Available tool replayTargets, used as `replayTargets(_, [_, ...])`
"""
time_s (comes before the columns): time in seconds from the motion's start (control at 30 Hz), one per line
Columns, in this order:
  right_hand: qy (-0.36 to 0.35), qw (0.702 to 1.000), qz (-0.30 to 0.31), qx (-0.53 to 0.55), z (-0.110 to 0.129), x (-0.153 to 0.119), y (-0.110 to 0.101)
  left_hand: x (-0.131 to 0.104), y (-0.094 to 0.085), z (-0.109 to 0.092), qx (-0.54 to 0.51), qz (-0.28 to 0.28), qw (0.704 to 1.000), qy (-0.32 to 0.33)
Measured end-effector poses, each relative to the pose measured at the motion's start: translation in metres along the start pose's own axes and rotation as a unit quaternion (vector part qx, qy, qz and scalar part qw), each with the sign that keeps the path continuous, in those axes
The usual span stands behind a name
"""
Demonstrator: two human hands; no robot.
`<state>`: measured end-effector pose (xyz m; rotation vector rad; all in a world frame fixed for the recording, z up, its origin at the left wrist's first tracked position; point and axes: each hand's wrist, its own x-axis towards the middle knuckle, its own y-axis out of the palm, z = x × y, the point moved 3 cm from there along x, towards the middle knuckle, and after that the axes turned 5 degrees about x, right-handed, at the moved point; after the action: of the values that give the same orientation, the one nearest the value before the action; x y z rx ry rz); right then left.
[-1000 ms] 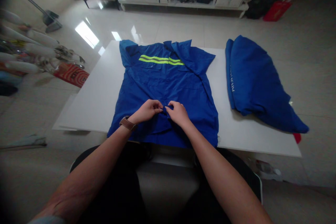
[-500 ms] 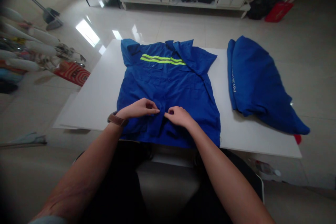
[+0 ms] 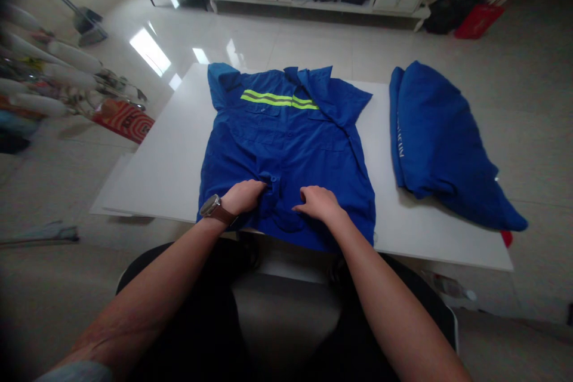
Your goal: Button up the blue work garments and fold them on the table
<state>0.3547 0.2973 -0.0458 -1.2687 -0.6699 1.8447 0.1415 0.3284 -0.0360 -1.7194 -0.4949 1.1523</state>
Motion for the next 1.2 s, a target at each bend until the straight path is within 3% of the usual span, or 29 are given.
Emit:
replayTargets(0.13, [-0.051,0.997,0.041,0.037,0.007,-0.014,0.001,-0.008,-0.014,0.010,-0.005,0.017,1.000,-0.012])
replayTargets(0.23, [-0.057,0.997,0.050,-0.032,0.011,-0.026,0.008,-0.025,-0.018,0.012,0.001,0.051,0.998,-0.033])
replayTargets(0.4, [-0.067,0.990,0.029,-0.123,0.023,-0.046,0.022,-0.044,0.000,-0.001,0.041,0.086,0.992,-0.086])
replayTargets(0.57, [-0.094,0.985,0.070,-0.124,0.038,-0.069,0.046,-0.039,0.019,-0.028,-0.030,0.219,0.973,-0.065])
replayTargets(0.63, [-0.099,0.984,0.094,-0.116,0.041,-0.073,0.054,-0.035,0.013,-0.032,-0.058,0.195,0.978,-0.043])
replayTargets(0.73, [-0.088,0.980,0.143,-0.102,0.039,-0.072,0.056,-0.027,-0.003,-0.024,-0.073,0.059,0.995,-0.032])
replayTargets(0.83, [-0.093,0.990,0.086,-0.068,0.037,-0.062,0.039,-0.016,-0.008,-0.014,-0.086,-0.032,0.994,-0.052])
replayTargets(0.97, [-0.074,0.995,-0.051,-0.054,0.038,-0.046,0.015,0.006,0.004,-0.009,-0.165,-0.032,0.982,-0.086])
replayTargets(1.07, [-0.053,0.995,-0.074,-0.044,0.038,-0.034,0.011,0.024,0.011,-0.010,-0.249,-0.008,0.965,-0.088])
replayTargets(1.2, [-0.059,0.993,-0.098,0.000,0.040,-0.021,0.011,0.037,0.012,-0.012,-0.388,0.024,0.919,-0.062])
